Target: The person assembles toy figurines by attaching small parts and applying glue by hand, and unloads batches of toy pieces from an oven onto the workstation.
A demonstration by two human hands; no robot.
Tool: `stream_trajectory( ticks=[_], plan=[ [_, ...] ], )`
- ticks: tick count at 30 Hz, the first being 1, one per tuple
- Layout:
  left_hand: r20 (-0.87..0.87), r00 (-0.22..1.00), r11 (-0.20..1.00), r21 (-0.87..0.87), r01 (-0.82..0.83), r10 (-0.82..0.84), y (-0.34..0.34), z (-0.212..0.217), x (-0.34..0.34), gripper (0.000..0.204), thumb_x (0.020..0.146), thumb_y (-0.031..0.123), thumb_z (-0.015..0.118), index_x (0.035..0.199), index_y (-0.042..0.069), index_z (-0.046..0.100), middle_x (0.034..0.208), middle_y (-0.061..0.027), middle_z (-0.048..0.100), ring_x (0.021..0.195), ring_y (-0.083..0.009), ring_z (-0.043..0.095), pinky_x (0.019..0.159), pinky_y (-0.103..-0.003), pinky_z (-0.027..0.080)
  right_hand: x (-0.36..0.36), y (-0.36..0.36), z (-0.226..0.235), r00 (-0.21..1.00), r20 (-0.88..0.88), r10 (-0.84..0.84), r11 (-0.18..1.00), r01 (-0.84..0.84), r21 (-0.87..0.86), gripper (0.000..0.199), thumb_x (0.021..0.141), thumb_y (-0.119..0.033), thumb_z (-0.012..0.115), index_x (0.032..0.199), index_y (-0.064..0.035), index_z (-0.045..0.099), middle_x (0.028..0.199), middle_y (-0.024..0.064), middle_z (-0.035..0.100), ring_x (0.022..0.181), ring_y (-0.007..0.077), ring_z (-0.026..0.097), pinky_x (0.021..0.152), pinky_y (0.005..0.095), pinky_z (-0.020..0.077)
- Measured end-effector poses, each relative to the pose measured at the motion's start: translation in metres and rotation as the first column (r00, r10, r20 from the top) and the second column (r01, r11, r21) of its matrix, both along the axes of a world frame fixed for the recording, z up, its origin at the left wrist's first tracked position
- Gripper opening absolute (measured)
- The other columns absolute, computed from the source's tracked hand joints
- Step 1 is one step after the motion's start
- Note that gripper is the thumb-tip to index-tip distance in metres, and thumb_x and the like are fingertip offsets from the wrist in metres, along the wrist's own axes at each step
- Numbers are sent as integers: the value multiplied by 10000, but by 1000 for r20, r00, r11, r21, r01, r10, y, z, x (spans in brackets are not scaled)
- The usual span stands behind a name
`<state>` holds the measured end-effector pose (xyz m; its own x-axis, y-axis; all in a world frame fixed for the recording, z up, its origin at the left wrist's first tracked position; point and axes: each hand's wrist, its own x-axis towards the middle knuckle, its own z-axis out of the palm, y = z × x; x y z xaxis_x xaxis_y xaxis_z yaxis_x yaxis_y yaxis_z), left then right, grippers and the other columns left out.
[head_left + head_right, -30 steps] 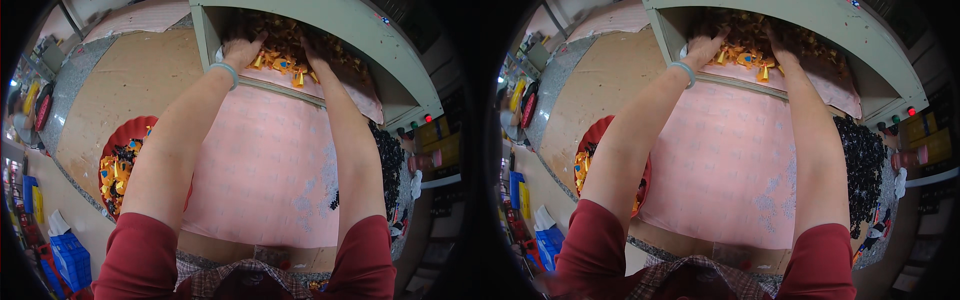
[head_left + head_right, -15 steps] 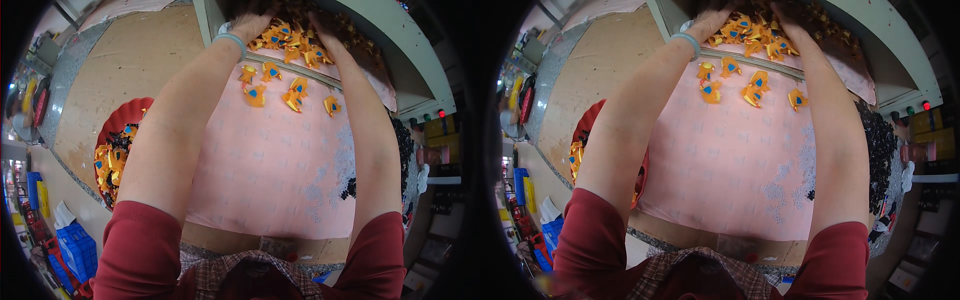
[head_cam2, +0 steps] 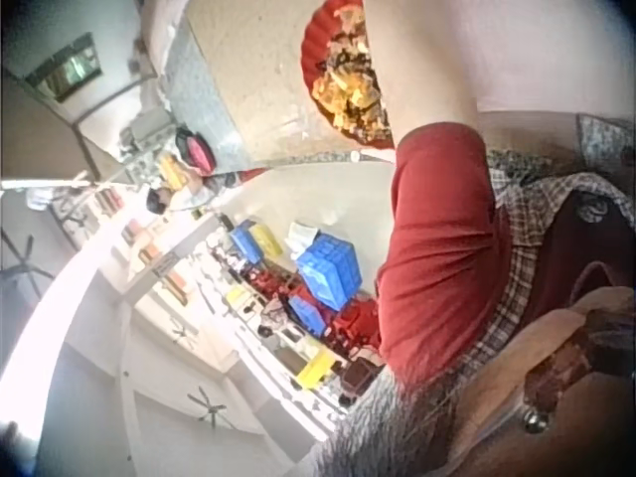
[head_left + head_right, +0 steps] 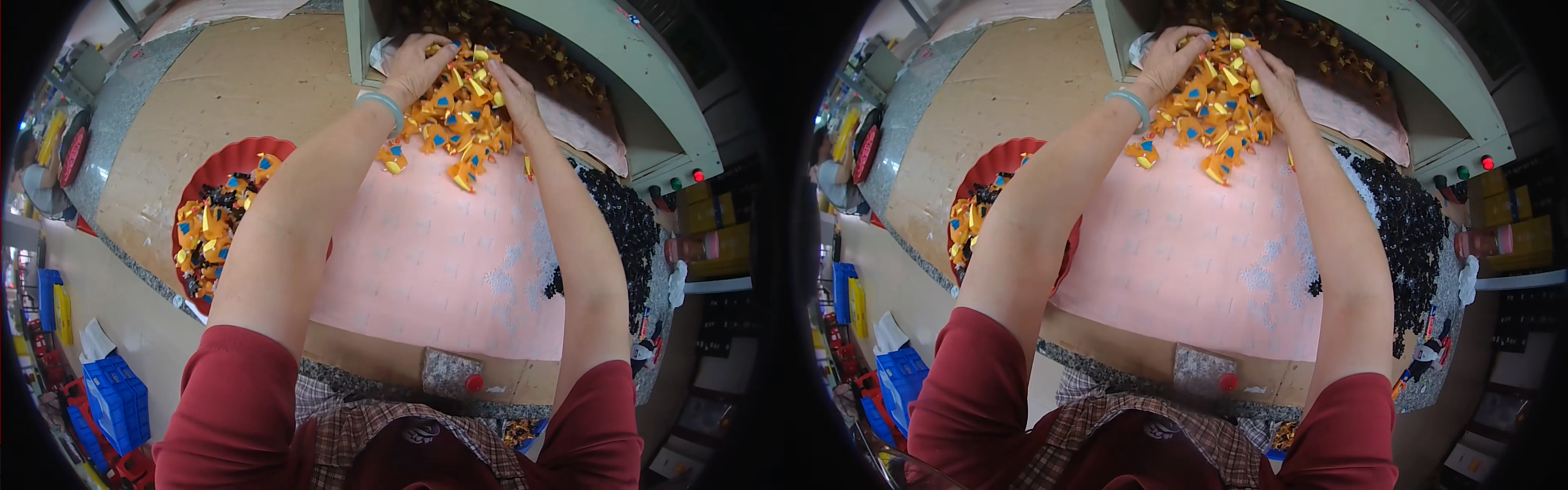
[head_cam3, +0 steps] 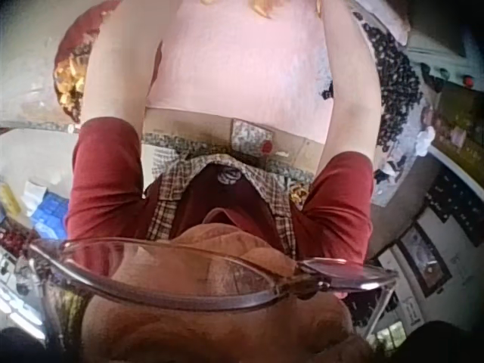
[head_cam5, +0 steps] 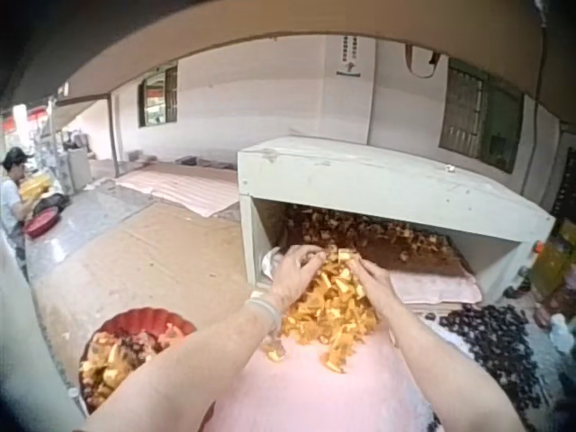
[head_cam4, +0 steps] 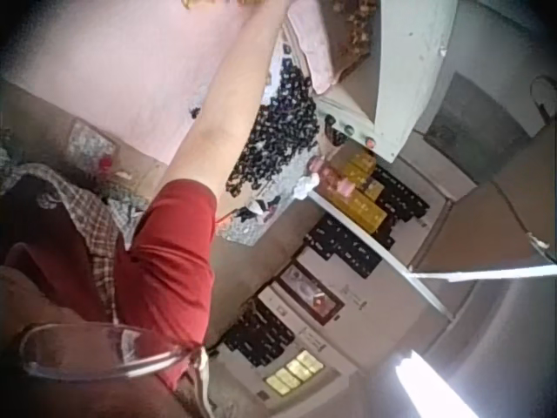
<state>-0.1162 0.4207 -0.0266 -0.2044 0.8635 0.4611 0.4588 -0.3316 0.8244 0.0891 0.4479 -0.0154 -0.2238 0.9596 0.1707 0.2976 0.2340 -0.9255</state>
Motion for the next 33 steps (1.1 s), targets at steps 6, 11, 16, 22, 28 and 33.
stream_trajectory(
  ticks=[6, 11, 16, 22, 28, 33],
  plan=[
    [39, 999, 987, 161, -2, -4, -42, -2, 6, 375, 828, 355, 690, 1063, 63, 703, 1159, -188, 638, 1168, -343, 560, 1017, -400, 429, -14, -52, -10, 981, -191, 44, 998, -36, 45, 559, 901, -480, 645, 1229, -27, 648, 1172, 132, 660, 1070, 201, 601, 969, 292, 429],
    [10, 999, 997, 62, -39, 39, -77, -2, 22, 349, 840, 335, 674, 1060, 66, 706, 1185, -186, 635, 1185, -336, 556, 1034, -404, 423, -2, -83, -6, 999, 35, 40, 999, -41, 11, 544, 907, -485, 629, 1195, -25, 665, 1178, 146, 665, 1098, 225, 603, 972, 309, 432],
    [-40, 999, 979, -200, -31, 24, -103, 10, 13, 354, 846, 338, 668, 1068, 65, 705, 1226, -205, 612, 1239, -362, 513, 1063, -420, 404, 13, -95, 12, 950, 287, 126, 986, -153, 72, 521, 919, -460, 608, 1175, -9, 656, 1175, 166, 668, 1101, 293, 618, 974, 342, 439],
    [-576, 817, 980, -174, -97, -21, -165, 24, -21, 616, 855, 437, 638, 1371, 122, 519, 1369, -232, 502, 1331, -414, 410, 1095, -529, 345, 77, -99, 36, 871, 491, 25, 924, -207, 320, 424, 950, -358, 564, 1126, 15, 658, 1235, 224, 606, 1154, 367, 572, 985, 398, 444],
    [-763, 419, 772, -604, -195, -492, -239, 78, -31, 770, 806, 351, 708, 1479, 169, 383, 1318, -227, 522, 1281, -386, 469, 1043, -587, 367, 74, -136, 2, 835, 540, -103, 927, -117, 357, 445, 963, -323, 562, 1238, 26, 586, 1260, 234, 573, 1197, 378, 537, 1021, 415, 427],
    [-862, 316, 855, -472, -216, -396, -239, 47, -23, 719, 816, 217, 696, 1463, 146, 389, 1189, -196, 598, 1108, -380, 593, 921, -512, 483, 25, -151, -16, 941, 337, -31, 949, -79, 306, 491, 970, -338, 556, 1293, 31, 541, 1340, 233, 514, 1255, 368, 492, 1058, 412, 393]
  ],
)
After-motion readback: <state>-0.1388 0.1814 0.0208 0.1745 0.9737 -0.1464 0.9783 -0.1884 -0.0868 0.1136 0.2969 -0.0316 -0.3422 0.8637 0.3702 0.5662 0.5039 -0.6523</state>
